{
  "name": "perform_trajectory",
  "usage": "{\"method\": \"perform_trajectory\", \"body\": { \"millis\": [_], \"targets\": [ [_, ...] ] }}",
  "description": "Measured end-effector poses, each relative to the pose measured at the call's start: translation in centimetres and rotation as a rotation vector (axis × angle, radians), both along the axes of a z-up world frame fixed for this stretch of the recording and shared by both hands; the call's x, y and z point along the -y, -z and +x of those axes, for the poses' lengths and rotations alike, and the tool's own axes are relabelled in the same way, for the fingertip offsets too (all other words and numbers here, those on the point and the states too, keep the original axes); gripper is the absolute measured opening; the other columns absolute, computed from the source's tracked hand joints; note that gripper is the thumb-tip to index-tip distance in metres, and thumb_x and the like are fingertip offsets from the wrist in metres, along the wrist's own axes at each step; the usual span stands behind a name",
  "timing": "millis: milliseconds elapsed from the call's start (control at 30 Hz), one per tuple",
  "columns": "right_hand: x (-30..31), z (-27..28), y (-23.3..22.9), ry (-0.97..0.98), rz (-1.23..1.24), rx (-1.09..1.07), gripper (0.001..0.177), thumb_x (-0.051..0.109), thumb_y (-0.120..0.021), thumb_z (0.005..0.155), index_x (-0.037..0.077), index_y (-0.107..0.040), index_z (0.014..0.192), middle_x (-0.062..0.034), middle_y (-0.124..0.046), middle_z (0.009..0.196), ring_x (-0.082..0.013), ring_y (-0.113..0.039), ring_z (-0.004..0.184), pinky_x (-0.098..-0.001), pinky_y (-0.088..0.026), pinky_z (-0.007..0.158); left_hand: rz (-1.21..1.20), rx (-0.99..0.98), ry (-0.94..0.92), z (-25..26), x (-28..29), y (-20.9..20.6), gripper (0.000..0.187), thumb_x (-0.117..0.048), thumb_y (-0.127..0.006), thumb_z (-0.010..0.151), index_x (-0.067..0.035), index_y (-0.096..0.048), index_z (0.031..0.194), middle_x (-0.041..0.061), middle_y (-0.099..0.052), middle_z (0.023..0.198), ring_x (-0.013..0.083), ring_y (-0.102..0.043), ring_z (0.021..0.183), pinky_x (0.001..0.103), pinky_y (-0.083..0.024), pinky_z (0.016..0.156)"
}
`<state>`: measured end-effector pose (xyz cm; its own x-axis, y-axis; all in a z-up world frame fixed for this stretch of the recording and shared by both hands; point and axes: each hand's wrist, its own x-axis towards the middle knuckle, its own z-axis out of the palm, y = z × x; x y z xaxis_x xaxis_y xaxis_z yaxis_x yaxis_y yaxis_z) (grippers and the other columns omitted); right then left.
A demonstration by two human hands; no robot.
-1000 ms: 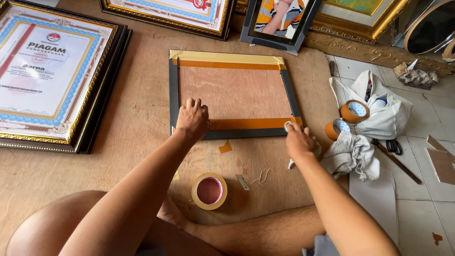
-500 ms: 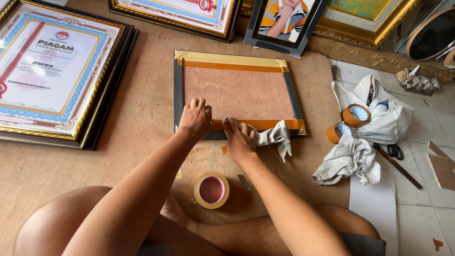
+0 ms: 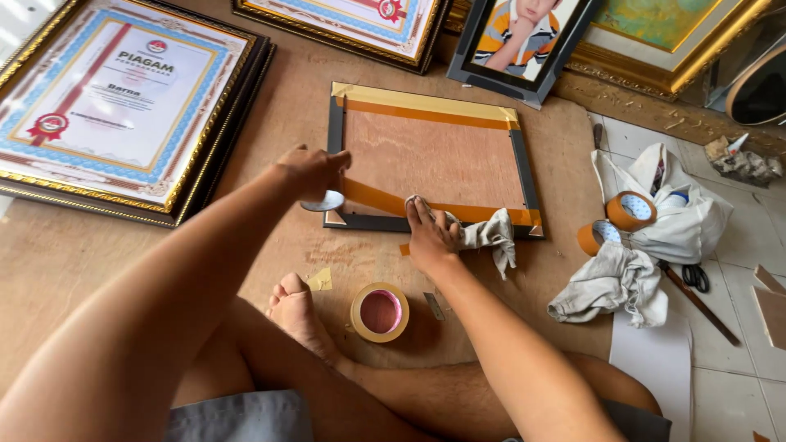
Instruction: Applying adhesive tape to the back of a picture frame and smoothing it with a cloth
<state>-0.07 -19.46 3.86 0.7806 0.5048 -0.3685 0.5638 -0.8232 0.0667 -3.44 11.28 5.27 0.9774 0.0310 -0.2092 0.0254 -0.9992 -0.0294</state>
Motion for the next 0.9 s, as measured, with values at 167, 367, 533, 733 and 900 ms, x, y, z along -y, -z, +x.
{"method": "perform_trajectory", "body": {
  "millis": [167, 367, 533, 733, 900],
  "targets": [
    [-0.3, -0.1, 0.1, 0.022, -0.037, -0.009, 0.095, 0.003, -0.049, 0.100, 0.024, -0.008, 0.183, 0.0060, 0.000, 0.193, -0.0331, -0.022, 0.164, -0.0596, -0.033, 0.117, -0.008, -0.119, -0.087, -3.3, -8.1, -0.1, 0.088, -0.021, -0.085, 0.087, -0.044, -0.050, 0.164, 0.004, -0.085, 0.128, 0.0289, -0.080, 0.126, 0.046, -0.053, 0.107],
    [-0.6, -0.2, -0.2, 0.059, -0.055, -0.035, 0.099, 0.002, -0.052, 0.099, 0.024, -0.005, 0.183, 0.0067, 0.004, 0.193, -0.0339, -0.019, 0.166, -0.0606, -0.032, 0.119, -0.203, -0.180, -0.222, -6.4, -5.4, -4.5, 0.084, -0.078, -0.074, 0.081, -0.038, -0.062, 0.154, 0.005, -0.083, 0.138, 0.0280, -0.075, 0.135, 0.047, -0.050, 0.117],
    [-0.8, -0.4, 0.4, 0.086, -0.033, -0.045, 0.099, 0.004, -0.052, 0.098, 0.026, -0.006, 0.183, 0.0084, 0.003, 0.193, -0.0336, -0.018, 0.168, -0.0608, -0.031, 0.120, -0.291, -0.120, -0.346, -5.5, -7.1, -2.5, 0.079, -0.090, -0.065, 0.089, -0.032, -0.073, 0.141, 0.012, -0.083, 0.136, 0.0308, -0.075, 0.136, 0.049, -0.052, 0.118],
    [-1.0, -0.2, 0.7, 0.109, -0.012, -0.038, 0.098, 0.002, -0.050, 0.099, 0.027, -0.006, 0.183, 0.0093, 0.004, 0.193, -0.0331, -0.017, 0.168, -0.0605, -0.030, 0.120, -0.272, -0.087, -0.326, -3.7, -7.0, 0.4, 0.076, -0.083, -0.079, 0.073, -0.040, -0.073, 0.136, 0.006, -0.083, 0.129, 0.0287, -0.076, 0.130, 0.047, -0.059, 0.112],
    [-1.0, -0.5, 1.0, 0.113, 0.023, -0.017, 0.099, 0.000, -0.050, 0.097, 0.027, -0.007, 0.182, 0.0084, 0.004, 0.193, -0.0329, -0.016, 0.168, -0.0591, -0.030, 0.117, -0.260, -0.141, -0.234, -3.1, -5.5, -0.3, 0.074, -0.045, -0.077, 0.086, -0.043, -0.059, 0.158, 0.013, -0.078, 0.143, 0.0375, -0.074, 0.135, 0.054, -0.058, 0.115]
  ]
}}
